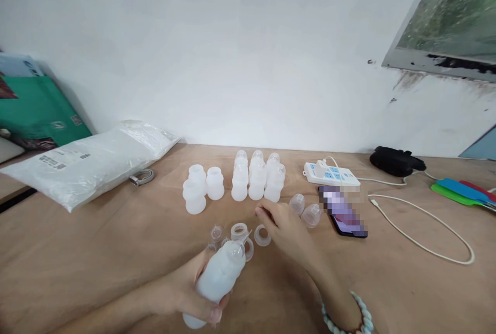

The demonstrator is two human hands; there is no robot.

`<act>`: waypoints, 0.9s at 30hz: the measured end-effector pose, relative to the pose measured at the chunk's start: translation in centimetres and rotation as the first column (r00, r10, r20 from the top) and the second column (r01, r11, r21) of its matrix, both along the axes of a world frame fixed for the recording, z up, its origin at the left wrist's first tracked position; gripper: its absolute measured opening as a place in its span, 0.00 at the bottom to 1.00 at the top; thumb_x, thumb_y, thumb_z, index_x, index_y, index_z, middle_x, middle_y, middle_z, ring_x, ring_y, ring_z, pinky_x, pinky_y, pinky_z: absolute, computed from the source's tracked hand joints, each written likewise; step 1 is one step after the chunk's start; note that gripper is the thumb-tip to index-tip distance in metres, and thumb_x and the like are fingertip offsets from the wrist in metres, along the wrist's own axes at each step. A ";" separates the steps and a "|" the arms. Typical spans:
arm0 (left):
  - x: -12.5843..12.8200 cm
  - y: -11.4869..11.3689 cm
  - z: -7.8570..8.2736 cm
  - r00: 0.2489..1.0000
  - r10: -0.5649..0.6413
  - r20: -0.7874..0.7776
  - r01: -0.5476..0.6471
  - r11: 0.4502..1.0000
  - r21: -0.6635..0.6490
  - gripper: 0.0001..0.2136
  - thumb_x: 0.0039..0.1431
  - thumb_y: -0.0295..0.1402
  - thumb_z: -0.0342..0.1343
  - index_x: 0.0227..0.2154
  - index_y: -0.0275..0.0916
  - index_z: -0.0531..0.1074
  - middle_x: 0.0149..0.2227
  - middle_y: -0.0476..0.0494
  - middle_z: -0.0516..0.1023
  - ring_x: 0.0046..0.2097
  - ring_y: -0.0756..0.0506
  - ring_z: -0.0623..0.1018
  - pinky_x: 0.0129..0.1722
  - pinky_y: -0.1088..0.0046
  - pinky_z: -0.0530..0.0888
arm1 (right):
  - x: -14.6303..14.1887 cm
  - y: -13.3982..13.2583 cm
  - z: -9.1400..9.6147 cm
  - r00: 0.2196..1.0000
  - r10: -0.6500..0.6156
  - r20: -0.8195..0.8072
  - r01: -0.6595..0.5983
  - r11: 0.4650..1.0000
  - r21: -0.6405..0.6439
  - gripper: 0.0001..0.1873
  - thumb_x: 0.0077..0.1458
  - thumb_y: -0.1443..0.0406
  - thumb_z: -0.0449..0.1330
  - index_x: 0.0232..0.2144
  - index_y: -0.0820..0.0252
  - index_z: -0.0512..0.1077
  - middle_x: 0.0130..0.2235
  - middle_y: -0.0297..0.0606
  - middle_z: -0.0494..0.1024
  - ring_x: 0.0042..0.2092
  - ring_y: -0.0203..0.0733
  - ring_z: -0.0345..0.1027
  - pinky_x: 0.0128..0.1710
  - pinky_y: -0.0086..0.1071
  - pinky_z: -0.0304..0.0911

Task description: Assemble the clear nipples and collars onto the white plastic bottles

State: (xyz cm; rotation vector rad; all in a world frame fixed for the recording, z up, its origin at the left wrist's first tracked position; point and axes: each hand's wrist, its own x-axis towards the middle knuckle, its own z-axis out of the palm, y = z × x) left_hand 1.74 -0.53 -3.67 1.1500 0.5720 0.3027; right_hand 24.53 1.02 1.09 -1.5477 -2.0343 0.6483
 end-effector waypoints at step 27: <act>-0.1 0.1 0.5 0.998 0.025 0.059 -0.014 0.985 -0.174 0.22 0.37 0.33 0.69 0.33 0.39 0.64 0.22 0.54 0.74 0.21 0.52 0.73 0.20 0.79 0.69 | -2.4 -1.8 -1.0 0.777 0.358 -0.517 -0.473 0.875 -0.104 0.39 0.43 0.47 0.70 0.55 0.54 0.67 0.44 0.37 0.73 0.42 0.43 0.67 0.40 0.33 0.64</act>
